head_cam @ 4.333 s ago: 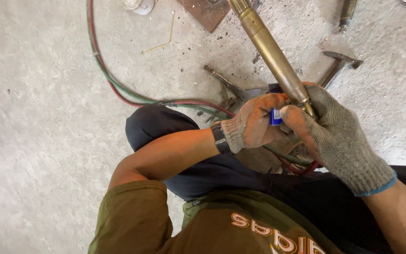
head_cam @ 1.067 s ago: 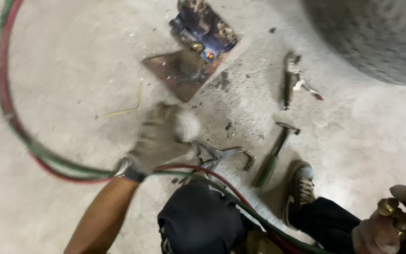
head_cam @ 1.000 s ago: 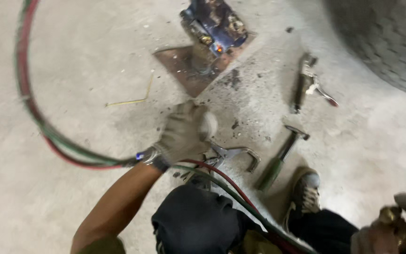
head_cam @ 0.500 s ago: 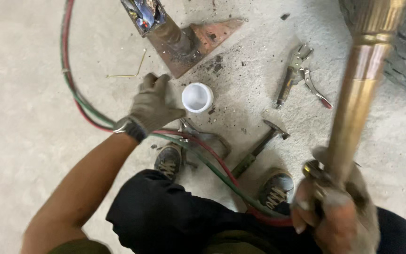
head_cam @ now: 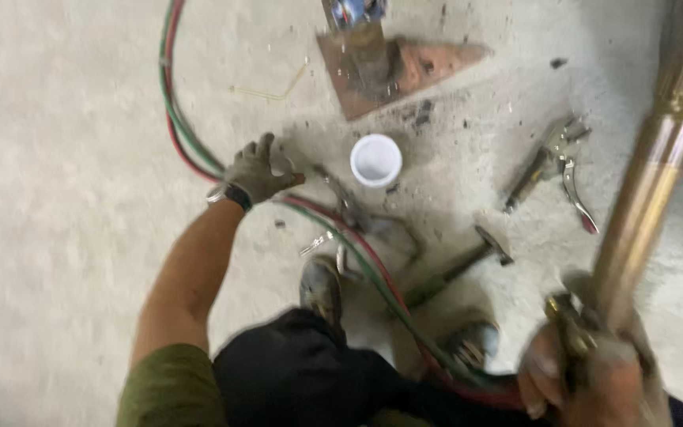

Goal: The person sits on the floor and uses a welding torch to heat and fuse a metal rod to a metal bracket. They use pliers to position the rod and a lighter to ignite the torch, then apply the flame to the joint while feeding the rod into the molten area.

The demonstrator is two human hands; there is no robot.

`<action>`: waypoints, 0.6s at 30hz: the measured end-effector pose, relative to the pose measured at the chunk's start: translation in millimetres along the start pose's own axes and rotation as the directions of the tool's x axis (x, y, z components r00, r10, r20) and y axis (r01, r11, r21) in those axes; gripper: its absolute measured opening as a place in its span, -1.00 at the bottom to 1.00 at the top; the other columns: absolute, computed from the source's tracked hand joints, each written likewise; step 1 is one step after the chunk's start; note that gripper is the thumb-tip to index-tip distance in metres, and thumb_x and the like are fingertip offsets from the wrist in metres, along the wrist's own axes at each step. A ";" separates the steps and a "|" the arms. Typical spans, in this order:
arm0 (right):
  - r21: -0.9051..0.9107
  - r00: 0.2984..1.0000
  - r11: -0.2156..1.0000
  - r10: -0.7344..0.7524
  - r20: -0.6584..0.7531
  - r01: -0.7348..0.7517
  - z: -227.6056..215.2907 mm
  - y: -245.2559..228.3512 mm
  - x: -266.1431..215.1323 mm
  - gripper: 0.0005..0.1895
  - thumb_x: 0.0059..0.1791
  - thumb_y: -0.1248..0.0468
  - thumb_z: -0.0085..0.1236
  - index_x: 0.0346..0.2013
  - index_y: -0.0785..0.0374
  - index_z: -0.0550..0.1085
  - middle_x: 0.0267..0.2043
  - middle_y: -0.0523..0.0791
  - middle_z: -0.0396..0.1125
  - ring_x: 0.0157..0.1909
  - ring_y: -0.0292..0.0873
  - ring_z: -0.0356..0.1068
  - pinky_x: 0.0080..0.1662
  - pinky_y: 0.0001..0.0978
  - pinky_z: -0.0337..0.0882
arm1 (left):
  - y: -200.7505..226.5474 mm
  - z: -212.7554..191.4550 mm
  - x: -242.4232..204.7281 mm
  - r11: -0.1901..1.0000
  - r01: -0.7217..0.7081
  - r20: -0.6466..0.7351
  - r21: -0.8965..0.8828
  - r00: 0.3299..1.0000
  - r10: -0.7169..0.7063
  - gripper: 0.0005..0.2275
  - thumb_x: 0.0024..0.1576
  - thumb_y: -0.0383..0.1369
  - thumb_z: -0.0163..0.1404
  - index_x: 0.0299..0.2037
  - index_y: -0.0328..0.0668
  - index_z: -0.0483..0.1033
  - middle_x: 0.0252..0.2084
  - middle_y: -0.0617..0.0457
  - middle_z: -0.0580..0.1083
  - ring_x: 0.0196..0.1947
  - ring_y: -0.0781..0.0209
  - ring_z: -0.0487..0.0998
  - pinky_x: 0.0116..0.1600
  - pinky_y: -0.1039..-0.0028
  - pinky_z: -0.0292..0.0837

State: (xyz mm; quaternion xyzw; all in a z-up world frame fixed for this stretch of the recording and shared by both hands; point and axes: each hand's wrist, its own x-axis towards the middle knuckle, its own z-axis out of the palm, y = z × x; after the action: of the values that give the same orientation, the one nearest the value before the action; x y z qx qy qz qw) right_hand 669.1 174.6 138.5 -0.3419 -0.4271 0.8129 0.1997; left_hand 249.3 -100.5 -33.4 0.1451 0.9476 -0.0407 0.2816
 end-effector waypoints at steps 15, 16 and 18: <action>-0.194 0.865 0.923 0.218 -0.451 -0.333 -24.6 64.0 -38.4 -0.33 0.08 0.11 0.15 0.37 0.45 0.27 -0.41 0.07 0.25 -0.57 -0.15 0.24 -0.56 -0.28 0.28 | -53.1 -1.6 178.1 0.977 -0.092 -0.174 0.192 0.977 0.126 -0.70 0.38 -0.23 -0.25 0.15 -0.11 0.47 0.22 -0.12 0.45 0.14 -0.18 0.52 0.17 0.00 0.42; -0.201 0.865 0.906 0.261 -0.428 -0.373 -17.1 65.0 -44.8 -0.32 0.07 0.11 0.17 0.37 0.45 0.27 -0.42 0.08 0.25 -0.57 -0.14 0.24 -0.56 -0.27 0.28 | -55.5 -5.6 171.3 0.941 -0.113 -0.157 0.318 0.973 0.169 -0.71 0.35 -0.27 -0.23 0.14 -0.11 0.48 0.19 -0.12 0.47 0.13 -0.15 0.53 0.13 -0.02 0.44; -0.246 0.872 0.869 0.327 -0.364 -0.429 -7.5 58.3 -54.3 -0.31 0.05 0.13 0.20 0.38 0.44 0.27 -0.43 0.10 0.24 -0.57 -0.12 0.23 -0.54 -0.25 0.27 | -50.6 -8.1 154.4 0.817 -0.151 -0.111 0.557 0.961 0.253 -0.72 0.28 -0.33 -0.18 0.13 -0.10 0.49 0.12 -0.11 0.51 0.10 -0.08 0.55 0.05 -0.04 0.48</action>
State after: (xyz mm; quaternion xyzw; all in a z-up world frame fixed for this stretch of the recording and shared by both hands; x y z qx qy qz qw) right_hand 709.9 113.0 107.9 -0.5707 -0.4399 0.6922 0.0414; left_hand 106.6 -108.5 -111.1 0.3221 0.8975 -0.2641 0.1447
